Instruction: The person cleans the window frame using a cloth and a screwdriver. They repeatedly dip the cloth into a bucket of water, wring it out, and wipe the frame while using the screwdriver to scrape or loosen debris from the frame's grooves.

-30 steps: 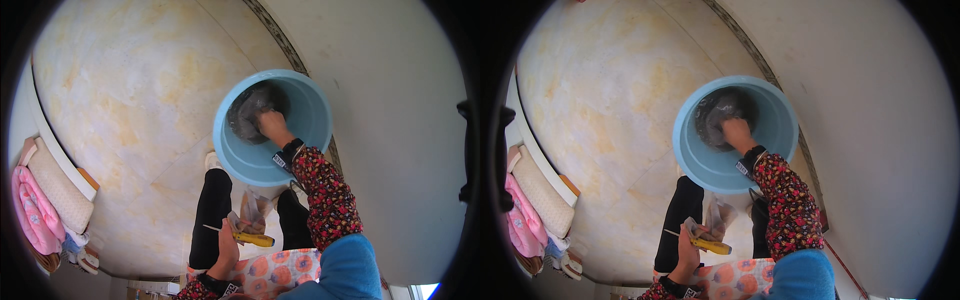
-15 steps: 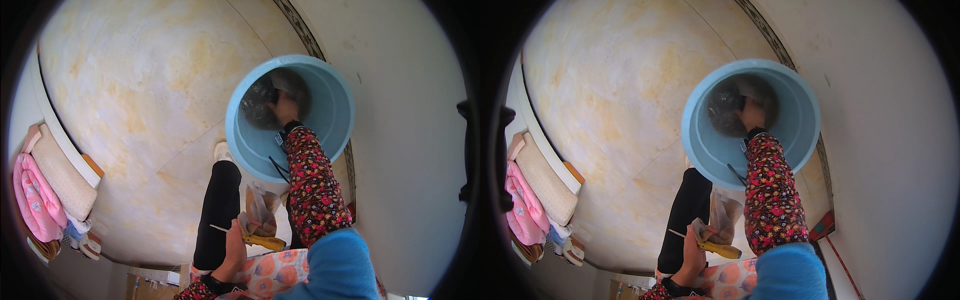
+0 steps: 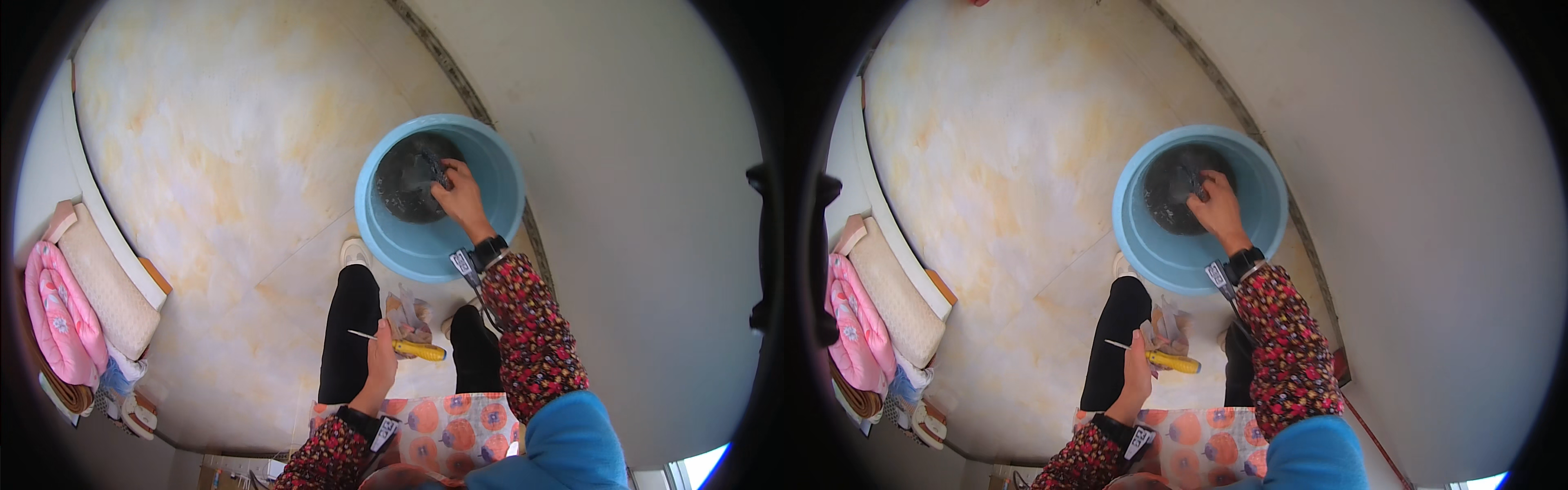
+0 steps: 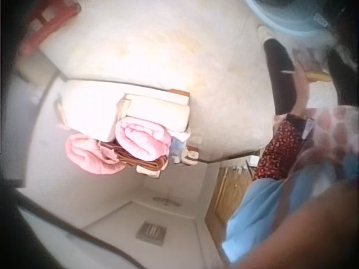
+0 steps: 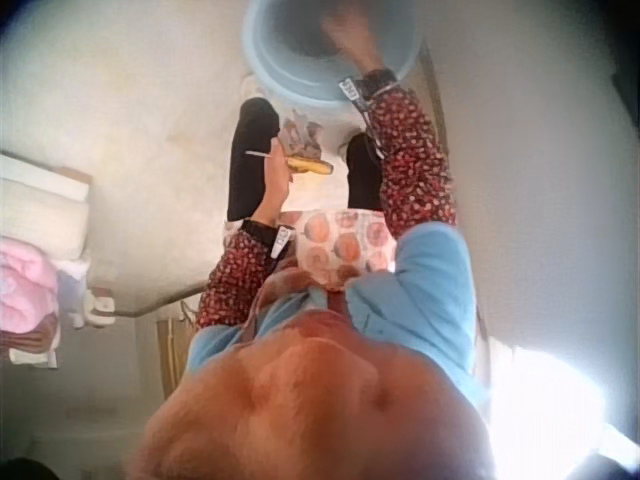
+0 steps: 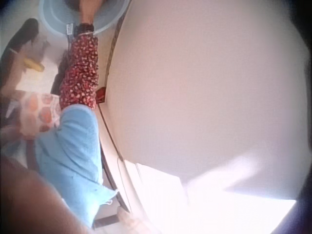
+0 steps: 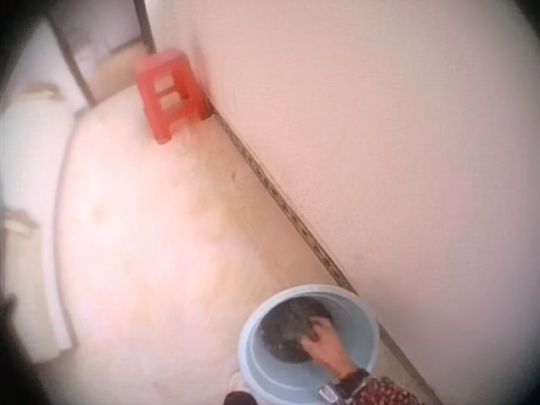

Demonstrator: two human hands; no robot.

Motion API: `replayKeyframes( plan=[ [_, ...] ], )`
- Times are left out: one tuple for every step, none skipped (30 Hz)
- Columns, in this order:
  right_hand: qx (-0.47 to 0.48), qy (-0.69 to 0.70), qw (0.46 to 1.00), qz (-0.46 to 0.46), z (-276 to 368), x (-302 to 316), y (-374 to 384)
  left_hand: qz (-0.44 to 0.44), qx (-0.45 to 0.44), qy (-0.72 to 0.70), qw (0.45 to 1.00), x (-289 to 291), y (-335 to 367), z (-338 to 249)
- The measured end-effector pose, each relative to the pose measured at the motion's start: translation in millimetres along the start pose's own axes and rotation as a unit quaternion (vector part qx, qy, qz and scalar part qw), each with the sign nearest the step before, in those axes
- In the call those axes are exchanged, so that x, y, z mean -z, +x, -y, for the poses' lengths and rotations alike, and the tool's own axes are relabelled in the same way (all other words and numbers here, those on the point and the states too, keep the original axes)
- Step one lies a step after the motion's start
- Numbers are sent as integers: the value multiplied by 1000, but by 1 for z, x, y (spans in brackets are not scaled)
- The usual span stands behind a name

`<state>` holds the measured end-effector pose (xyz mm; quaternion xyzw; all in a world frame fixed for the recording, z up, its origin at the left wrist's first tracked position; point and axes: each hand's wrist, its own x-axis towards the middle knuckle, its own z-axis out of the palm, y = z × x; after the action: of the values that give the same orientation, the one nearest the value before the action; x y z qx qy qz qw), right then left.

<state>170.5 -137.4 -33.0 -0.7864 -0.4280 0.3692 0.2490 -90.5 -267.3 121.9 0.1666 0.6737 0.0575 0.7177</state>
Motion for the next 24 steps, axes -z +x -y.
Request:
replayKeyframes(
  plan=[
    [3, 22, 1000, 4, 16, 20, -7, 8, -19, 13, 1000, -1, 2, 3],
    [16, 77, 997, -21, 33, 35, -13, 24, -1, 13, 1000, 4, 4, 5],
    [13, 87, 996, -13, 50, 52, -18, 29, -7, 18, 999, 4, 3, 10],
    [-10, 92, 996, -4, 63, 68, -23, 30, -17, 24, 999, 5, 3, 15],
    [-37, 98, 995, 4, 74, 81, -28, 27, -13, 41, 999, 5, 2, 19],
    [-6, 103, 994, -19, 79, 88, -33, 19, -45, 45, 998, 5, 1, 25],
    [20, 106, 993, -45, 81, 92, -36, 9, -63, 59, 996, 4, -1, 28],
    [74, 117, 987, -80, 78, 91, -40, -3, -79, 74, 994, 3, -3, 33],
    [65, 117, 985, -111, 72, 87, -42, 3, -66, 60, 996, 2, -4, 35],
    [87, 126, 976, -156, 64, 79, -46, 9, -56, 47, 997, 2, -7, 36],
    [132, 117, 965, -192, 53, 71, -47, 16, -52, 41, 998, 4, -8, 36],
    [53, 11, 994, -93, 43, 57, -49, 19, -44, 31, 998, 5, -12, 34],
    [24, -143, 989, 31, 34, 46, -51, 28, -43, 26, 998, 10, -19, 33],
    [-5, -282, 944, 174, 27, 38, -53, 27, -30, 35, 999, 11, -19, 28],
    [22, -223, 969, 104, 23, 33, -55, 42, -69, 41, 996, 14, -18, 21],
    [19, -171, 983, 56, 22, 29, -55, 41, -81, 54, 994, 15, -26, 18],
    [-20, -138, 989, 45, 24, 27, -60, 33, -84, 59, 994, 13, -36, 18],
    [70, -80, 994, -27, 28, 26, -58, 70, -82, 38, 993, 13, -42, 14],
    [151, -41, 982, -107, 33, 27, -60, 38, -71, 74, 994, 13, -48, 11],
    [141, -40, 986, -81, 42, 29, -56, 32, -82, 102, 991, 12, -52, 3],
    [194, -36, 975, -99, 49, 33, -54, 15, -57, 146, 988, 5, -52, -3],
    [63, -98, 993, -19, 59, 35, -57, 35, -89, 99, 991, 2, -61, -7],
    [-73, -150, 985, 53, 72, 41, -57, 38, -123, 112, 985, -2, -65, -18],
    [-60, -62, 996, -20, 81, 51, -59, 51, -152, 107, 981, -7, -69, -29]
  ],
)
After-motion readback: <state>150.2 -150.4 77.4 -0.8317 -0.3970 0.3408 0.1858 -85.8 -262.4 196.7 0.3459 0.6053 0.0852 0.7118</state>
